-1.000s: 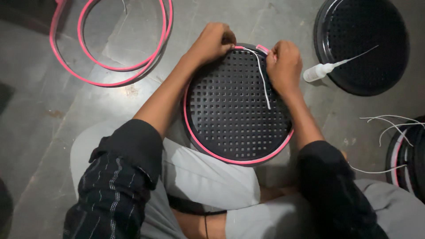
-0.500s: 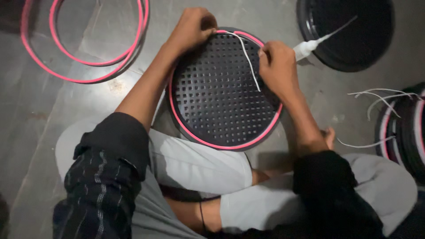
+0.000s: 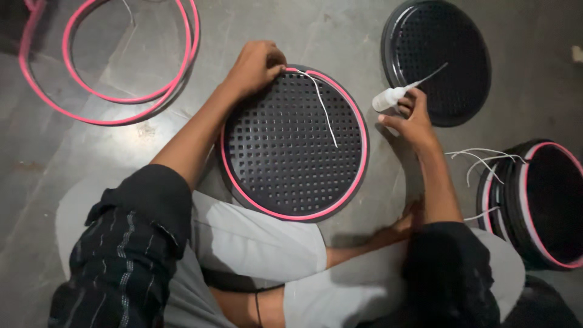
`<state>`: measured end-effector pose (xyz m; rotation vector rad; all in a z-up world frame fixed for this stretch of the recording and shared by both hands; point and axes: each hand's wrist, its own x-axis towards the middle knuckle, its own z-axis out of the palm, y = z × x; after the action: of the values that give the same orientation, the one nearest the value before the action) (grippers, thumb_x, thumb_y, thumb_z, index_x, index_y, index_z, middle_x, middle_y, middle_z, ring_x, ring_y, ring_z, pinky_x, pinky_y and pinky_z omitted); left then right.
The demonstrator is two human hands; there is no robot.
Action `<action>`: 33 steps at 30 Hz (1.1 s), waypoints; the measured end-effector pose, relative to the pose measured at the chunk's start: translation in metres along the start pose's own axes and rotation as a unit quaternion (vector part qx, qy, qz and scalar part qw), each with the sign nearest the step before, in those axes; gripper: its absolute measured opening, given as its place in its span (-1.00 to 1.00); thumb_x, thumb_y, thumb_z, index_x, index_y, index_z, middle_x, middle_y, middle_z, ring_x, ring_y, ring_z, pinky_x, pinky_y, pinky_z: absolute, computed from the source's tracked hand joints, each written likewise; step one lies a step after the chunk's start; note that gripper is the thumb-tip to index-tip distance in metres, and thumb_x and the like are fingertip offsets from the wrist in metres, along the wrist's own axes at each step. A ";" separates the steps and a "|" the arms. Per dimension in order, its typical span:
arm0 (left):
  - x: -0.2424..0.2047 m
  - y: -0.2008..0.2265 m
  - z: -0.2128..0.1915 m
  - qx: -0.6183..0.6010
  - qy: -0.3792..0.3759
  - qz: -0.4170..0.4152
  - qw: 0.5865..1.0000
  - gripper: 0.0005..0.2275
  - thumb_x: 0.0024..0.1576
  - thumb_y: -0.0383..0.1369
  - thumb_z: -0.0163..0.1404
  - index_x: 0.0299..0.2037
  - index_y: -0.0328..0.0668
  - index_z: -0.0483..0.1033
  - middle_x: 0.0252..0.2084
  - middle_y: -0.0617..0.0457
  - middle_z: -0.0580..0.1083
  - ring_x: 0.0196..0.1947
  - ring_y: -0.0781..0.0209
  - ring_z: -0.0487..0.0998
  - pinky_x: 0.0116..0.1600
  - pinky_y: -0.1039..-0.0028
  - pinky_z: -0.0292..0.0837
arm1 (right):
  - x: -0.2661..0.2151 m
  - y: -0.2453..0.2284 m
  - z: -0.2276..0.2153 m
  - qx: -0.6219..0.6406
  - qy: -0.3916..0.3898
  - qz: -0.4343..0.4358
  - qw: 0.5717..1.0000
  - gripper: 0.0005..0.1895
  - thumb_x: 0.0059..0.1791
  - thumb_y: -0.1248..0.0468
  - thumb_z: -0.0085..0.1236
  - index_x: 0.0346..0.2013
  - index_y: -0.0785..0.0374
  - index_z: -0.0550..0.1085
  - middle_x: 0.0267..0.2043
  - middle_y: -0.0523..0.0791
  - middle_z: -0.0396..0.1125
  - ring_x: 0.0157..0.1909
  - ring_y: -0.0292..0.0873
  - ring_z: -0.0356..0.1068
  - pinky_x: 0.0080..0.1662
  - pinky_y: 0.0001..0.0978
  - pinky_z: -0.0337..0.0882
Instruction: The person sits on the floor and applies glue from a white bottle along the edge of a black perforated speaker grille. They then press a pink and white flexible ring onto the glued edge to secure it in place.
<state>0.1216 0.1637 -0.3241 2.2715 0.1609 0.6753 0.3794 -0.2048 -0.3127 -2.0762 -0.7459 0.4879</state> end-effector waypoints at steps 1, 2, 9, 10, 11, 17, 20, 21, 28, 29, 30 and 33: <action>0.001 0.000 -0.002 -0.005 0.005 0.000 1.000 -0.92 0.07 -0.48 0.18 -0.29 -0.35 0.64 -0.28 -0.19 0.53 -0.22 -0.15 0.57 -0.07 0.16 0.45 | 0.003 0.002 0.009 0.018 0.007 -0.034 0.999 0.07 -0.22 0.31 0.54 0.45 0.21 0.08 0.33 0.02 0.22 0.36 -0.01 0.28 0.28 -0.16 0.34; 0.000 0.001 0.000 -0.012 0.009 0.000 1.000 -0.92 0.07 -0.48 0.18 -0.29 -0.35 0.64 -0.28 -0.18 0.53 -0.22 -0.15 0.57 -0.07 0.17 0.46 | 0.002 0.004 0.015 0.034 0.015 -0.065 0.997 0.05 -0.20 0.32 0.54 0.45 0.22 0.09 0.33 0.02 0.24 0.36 -0.02 0.28 0.31 -0.17 0.32; 0.002 0.004 -0.005 -0.017 -0.011 0.004 1.000 -0.93 0.07 -0.51 0.16 -0.29 -0.36 0.64 -0.27 -0.17 0.55 -0.24 -0.11 0.60 -0.09 0.22 0.50 | -0.005 -0.023 0.031 0.090 0.026 -0.059 0.994 -0.37 -0.07 0.34 0.39 0.27 0.26 0.37 0.07 -0.09 0.39 0.12 -0.20 0.41 0.17 -0.31 0.42; 0.001 0.004 -0.007 -0.019 -0.009 0.003 1.000 -0.93 0.07 -0.51 0.16 -0.29 -0.36 0.64 -0.27 -0.17 0.55 -0.24 -0.10 0.60 -0.08 0.23 0.50 | -0.006 -0.028 0.035 0.093 0.035 -0.065 0.993 -0.45 -0.04 0.34 0.37 0.22 0.27 0.42 0.05 -0.10 0.41 0.09 -0.21 0.41 0.16 -0.33 0.41; 0.000 0.005 -0.008 -0.021 -0.008 0.002 1.000 -0.92 0.07 -0.50 0.17 -0.29 -0.37 0.63 -0.27 -0.17 0.55 -0.23 -0.09 0.61 -0.08 0.23 0.50 | -0.007 -0.033 0.040 0.097 0.043 -0.071 0.992 -0.53 -0.01 0.35 0.35 0.18 0.29 0.46 0.03 -0.11 0.42 0.07 -0.23 0.42 0.15 -0.35 0.41; 0.001 0.007 -0.011 -0.039 -0.018 -0.024 0.999 -0.90 0.06 -0.50 0.18 -0.28 -0.40 0.63 -0.28 -0.18 0.58 -0.26 -0.06 0.65 -0.09 0.28 0.54 | -0.014 -0.059 0.045 0.065 0.048 -0.140 0.987 -0.70 0.09 0.41 0.20 0.13 0.34 0.45 0.00 -0.11 0.44 0.06 -0.27 0.44 0.15 -0.39 0.44; 0.003 0.004 -0.010 -0.051 -0.012 -0.036 0.998 -0.89 0.04 -0.50 0.19 -0.28 -0.40 0.63 -0.28 -0.20 0.60 -0.26 -0.03 0.67 -0.09 0.31 0.55 | -0.021 -0.081 0.046 0.011 0.049 -0.187 0.981 -0.69 0.17 0.39 0.14 0.21 0.31 0.38 -0.01 -0.10 0.38 0.02 -0.29 0.38 0.10 -0.38 0.41; 0.003 0.002 -0.010 -0.051 -0.011 -0.040 0.998 -0.89 0.03 -0.50 0.20 -0.28 -0.40 0.63 -0.28 -0.20 0.61 -0.26 -0.03 0.67 -0.09 0.31 0.55 | -0.024 -0.089 0.049 0.011 0.044 -0.177 0.983 -0.69 0.15 0.38 0.11 0.18 0.30 0.33 -0.03 -0.08 0.37 -0.01 -0.27 0.40 0.06 -0.37 0.44; 0.006 -0.017 -0.001 -0.058 -0.022 -0.045 0.997 -0.87 0.00 -0.49 0.20 -0.26 -0.36 0.67 -0.29 -0.21 0.62 -0.29 -0.03 0.68 -0.11 0.29 0.56 | -0.042 -0.131 0.060 -0.221 0.042 -0.244 0.943 -0.69 0.13 0.44 0.11 0.16 0.36 0.31 -0.08 0.16 0.35 -0.07 0.23 0.39 -0.02 -0.06 0.36; 0.008 -0.021 0.001 -0.052 -0.032 -0.042 0.997 -0.86 0.00 -0.50 0.20 -0.26 -0.35 0.67 -0.29 -0.21 0.62 -0.30 -0.03 0.68 -0.11 0.29 0.56 | -0.043 -0.135 0.060 -0.238 0.037 -0.239 0.940 -0.70 0.13 0.44 0.11 0.15 0.34 0.34 -0.11 0.15 0.34 -0.10 0.25 0.39 -0.04 -0.04 0.36; 0.009 -0.026 0.001 -0.045 -0.040 -0.041 0.997 -0.86 -0.01 -0.51 0.19 -0.25 -0.34 0.67 -0.29 -0.21 0.62 -0.30 -0.03 0.68 -0.11 0.29 0.55 | -0.045 -0.139 0.060 -0.265 0.040 -0.279 0.922 -0.68 0.12 0.45 0.13 0.15 0.35 0.34 -0.08 0.14 0.34 -0.05 0.25 0.38 -0.02 -0.02 0.35; 0.014 -0.036 0.003 -0.045 -0.056 -0.047 0.996 -0.83 -0.10 -0.53 0.19 -0.29 -0.28 0.70 -0.32 -0.21 0.62 -0.31 -0.04 0.67 -0.14 0.28 0.54 | -0.053 -0.151 0.059 -0.326 0.042 -0.353 0.876 -0.66 0.09 0.46 0.17 0.16 0.36 0.36 -0.02 0.10 0.34 0.02 0.23 0.35 0.01 0.01 0.35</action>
<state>0.1380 0.1915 -0.3448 2.1935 0.1792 0.4941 0.2560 -0.1355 -0.2170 -2.1700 -1.6936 -0.3173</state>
